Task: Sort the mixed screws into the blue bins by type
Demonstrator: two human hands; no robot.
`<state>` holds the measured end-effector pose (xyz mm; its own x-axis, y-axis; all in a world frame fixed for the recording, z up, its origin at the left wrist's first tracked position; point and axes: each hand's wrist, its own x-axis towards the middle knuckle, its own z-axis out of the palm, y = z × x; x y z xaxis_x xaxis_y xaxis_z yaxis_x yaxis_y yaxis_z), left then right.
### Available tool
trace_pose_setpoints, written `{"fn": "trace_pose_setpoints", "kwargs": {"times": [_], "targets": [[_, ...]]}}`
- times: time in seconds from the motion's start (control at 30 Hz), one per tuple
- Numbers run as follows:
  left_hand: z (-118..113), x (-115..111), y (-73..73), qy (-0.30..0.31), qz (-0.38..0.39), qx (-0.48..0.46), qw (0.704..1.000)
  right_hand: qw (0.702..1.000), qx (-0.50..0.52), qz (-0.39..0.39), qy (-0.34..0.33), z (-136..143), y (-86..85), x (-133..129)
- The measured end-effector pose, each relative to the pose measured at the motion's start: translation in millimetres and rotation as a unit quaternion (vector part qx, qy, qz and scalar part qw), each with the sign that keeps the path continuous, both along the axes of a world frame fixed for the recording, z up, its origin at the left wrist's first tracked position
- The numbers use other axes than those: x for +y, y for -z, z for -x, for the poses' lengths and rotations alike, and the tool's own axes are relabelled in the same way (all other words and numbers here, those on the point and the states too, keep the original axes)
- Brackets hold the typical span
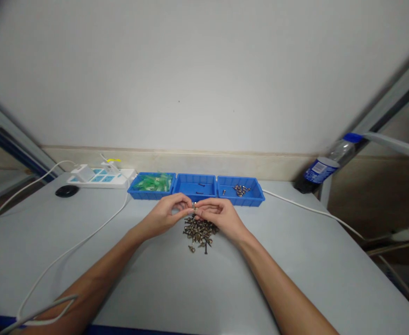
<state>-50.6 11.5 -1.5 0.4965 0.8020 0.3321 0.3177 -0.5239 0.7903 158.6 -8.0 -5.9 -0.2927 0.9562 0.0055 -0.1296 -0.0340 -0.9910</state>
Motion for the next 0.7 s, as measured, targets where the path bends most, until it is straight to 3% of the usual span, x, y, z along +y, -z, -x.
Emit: {"fn": "trace_pose_setpoints", "kwargs": {"times": [0.17, 0.33, 0.5, 0.7], "targets": [[-5, -2, -3.5, -0.003, 0.001, -0.034, 0.999, 0.998, 0.053, 0.016, 0.017, 1, -1.6, -2], [-3, -1, 7.5, -0.013, -0.136, 0.090, 0.987, 0.993, 0.085, 0.015, 0.083, 0, -8.0, 2], [2, 7, 28.4, 0.028, -0.244, 0.212, 0.946, 0.973, 0.129, 0.024, 0.192, -9, -12.4, 8], [3, 10, 32.2, -0.019, -0.274, 0.271, 0.922, 0.929, 0.140, 0.003, 0.343, -14, -11.9, 11]]}}
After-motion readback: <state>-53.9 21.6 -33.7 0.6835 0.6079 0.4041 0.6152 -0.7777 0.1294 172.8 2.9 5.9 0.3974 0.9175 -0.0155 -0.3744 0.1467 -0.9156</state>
